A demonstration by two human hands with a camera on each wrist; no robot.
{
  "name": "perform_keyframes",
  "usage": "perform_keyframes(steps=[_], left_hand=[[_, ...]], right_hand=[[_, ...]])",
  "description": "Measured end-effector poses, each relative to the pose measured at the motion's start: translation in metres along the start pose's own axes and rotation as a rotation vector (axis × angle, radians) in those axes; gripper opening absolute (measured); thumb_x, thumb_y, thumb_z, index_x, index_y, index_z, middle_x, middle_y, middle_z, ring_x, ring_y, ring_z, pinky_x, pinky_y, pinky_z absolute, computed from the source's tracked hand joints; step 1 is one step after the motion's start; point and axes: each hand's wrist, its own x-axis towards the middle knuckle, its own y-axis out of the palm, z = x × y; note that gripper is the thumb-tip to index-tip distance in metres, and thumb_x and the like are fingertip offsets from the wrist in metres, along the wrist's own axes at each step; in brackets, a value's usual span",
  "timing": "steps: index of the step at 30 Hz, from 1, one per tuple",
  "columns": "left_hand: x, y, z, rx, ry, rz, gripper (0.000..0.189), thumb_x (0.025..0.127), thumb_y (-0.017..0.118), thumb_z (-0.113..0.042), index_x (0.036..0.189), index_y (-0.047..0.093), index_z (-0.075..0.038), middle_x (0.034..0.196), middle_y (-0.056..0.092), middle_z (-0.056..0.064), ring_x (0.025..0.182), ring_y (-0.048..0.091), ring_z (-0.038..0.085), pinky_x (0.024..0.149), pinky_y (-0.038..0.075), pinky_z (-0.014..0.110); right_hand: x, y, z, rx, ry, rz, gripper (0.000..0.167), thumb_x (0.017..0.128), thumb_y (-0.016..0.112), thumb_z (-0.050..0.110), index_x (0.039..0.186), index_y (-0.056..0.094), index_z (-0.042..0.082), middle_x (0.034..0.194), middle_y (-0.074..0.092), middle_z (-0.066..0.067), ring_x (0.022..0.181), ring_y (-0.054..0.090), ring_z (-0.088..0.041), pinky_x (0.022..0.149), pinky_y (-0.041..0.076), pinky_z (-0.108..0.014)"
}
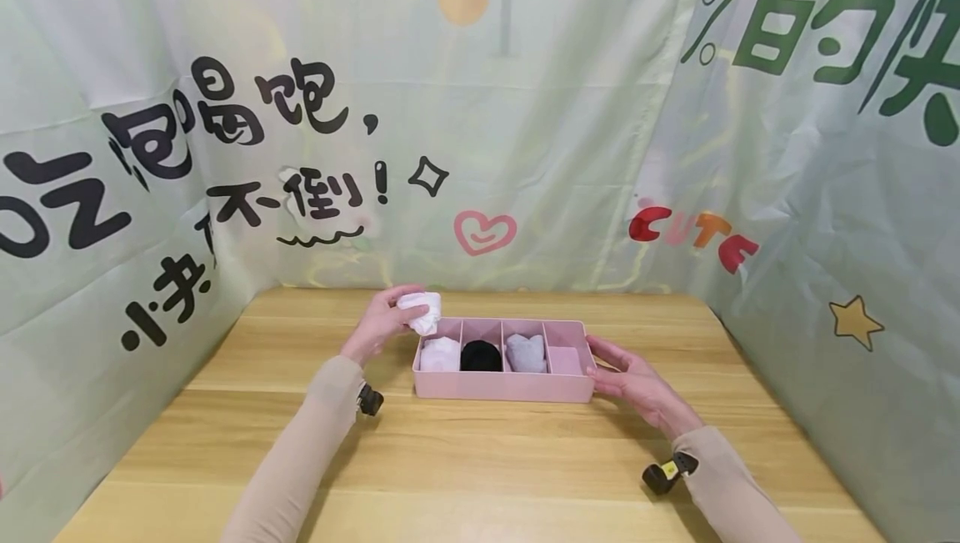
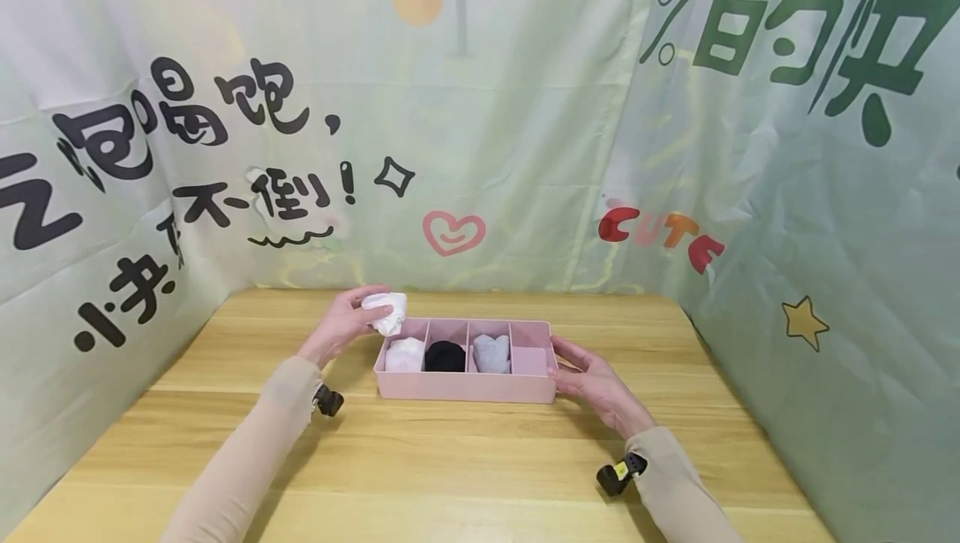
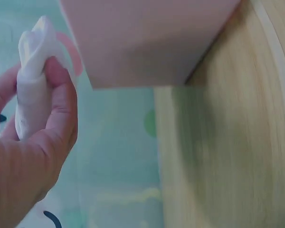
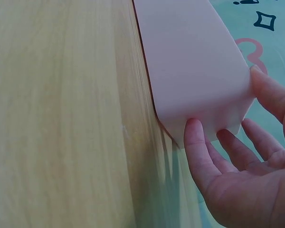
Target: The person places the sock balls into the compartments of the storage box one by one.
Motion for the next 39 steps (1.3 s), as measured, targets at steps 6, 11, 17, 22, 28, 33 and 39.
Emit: perform_keyframes(steps=[6, 11, 17, 22, 28, 33, 39], left_hand=[[-0.002, 0.016, -0.001, 0.107, 0.022, 0.005, 0.053, 0.087, 0.073, -0.008, 0.137, 0.056, -0.01, 0.128, 0.057, 0.019, 0.094, 0.063, 0.017, 0.08, 0.057, 0.035], [-0.002, 0.03, -0.001, 0.18, 0.031, 0.04, 0.054, 0.086, 0.075, -0.013, 0.137, 0.057, -0.015, 0.129, 0.059, 0.016, 0.096, 0.06, 0.018, 0.076, 0.055, 0.031], [-0.003, 0.05, -0.003, 0.167, 0.071, 0.117, 0.058, 0.085, 0.073, -0.004, 0.139, 0.055, -0.016, 0.137, 0.054, 0.015, 0.103, 0.061, 0.023, 0.079, 0.056, 0.03], [-0.005, 0.065, -0.002, 0.192, 0.119, 0.14, 0.059, 0.085, 0.074, -0.006, 0.14, 0.055, -0.017, 0.139, 0.054, 0.014, 0.108, 0.062, 0.025, 0.085, 0.056, 0.033], [-0.006, 0.08, -0.001, 0.15, 0.13, 0.18, 0.056, 0.085, 0.072, -0.002, 0.138, 0.055, -0.01, 0.132, 0.058, 0.021, 0.098, 0.066, 0.023, 0.08, 0.058, 0.034], [-0.006, 0.092, -0.002, 0.129, 0.159, 0.215, 0.059, 0.084, 0.072, 0.003, 0.139, 0.053, -0.005, 0.129, 0.058, 0.025, 0.097, 0.066, 0.022, 0.079, 0.058, 0.031], [-0.004, 0.104, 0.002, 0.127, 0.185, 0.237, 0.062, 0.083, 0.073, 0.004, 0.14, 0.051, -0.005, 0.127, 0.059, 0.023, 0.098, 0.065, 0.021, 0.081, 0.057, 0.03]], right_hand=[[-0.001, 0.001, 0.001, 0.006, 0.012, -0.017, 0.075, 0.095, 0.064, 0.01, 0.156, 0.021, 0.005, 0.162, 0.012, -0.022, 0.119, 0.057, -0.017, 0.093, 0.053, -0.029], [-0.001, 0.001, 0.002, -0.001, 0.011, -0.015, 0.074, 0.096, 0.062, 0.008, 0.156, 0.019, 0.005, 0.163, 0.011, -0.022, 0.12, 0.056, -0.018, 0.093, 0.053, -0.029], [-0.002, -0.001, 0.002, 0.006, 0.005, -0.005, 0.074, 0.096, 0.061, 0.008, 0.156, 0.018, 0.004, 0.163, 0.011, -0.022, 0.116, 0.058, -0.014, 0.092, 0.053, -0.028], [-0.002, -0.001, 0.002, 0.003, -0.005, 0.006, 0.074, 0.097, 0.061, 0.009, 0.156, 0.017, 0.003, 0.162, 0.009, -0.024, 0.117, 0.057, -0.016, 0.093, 0.053, -0.028], [0.0, 0.0, 0.001, 0.004, 0.005, -0.005, 0.076, 0.095, 0.063, 0.01, 0.156, 0.018, 0.004, 0.162, 0.011, -0.022, 0.118, 0.057, -0.017, 0.092, 0.053, -0.028], [0.001, 0.001, 0.0, -0.003, 0.001, -0.006, 0.076, 0.095, 0.064, 0.01, 0.156, 0.018, 0.004, 0.162, 0.011, -0.023, 0.117, 0.058, -0.015, 0.091, 0.054, -0.027], [0.001, 0.001, 0.002, -0.004, 0.007, -0.001, 0.078, 0.095, 0.064, 0.011, 0.156, 0.017, 0.003, 0.162, 0.008, -0.024, 0.112, 0.06, -0.011, 0.091, 0.054, -0.026]])
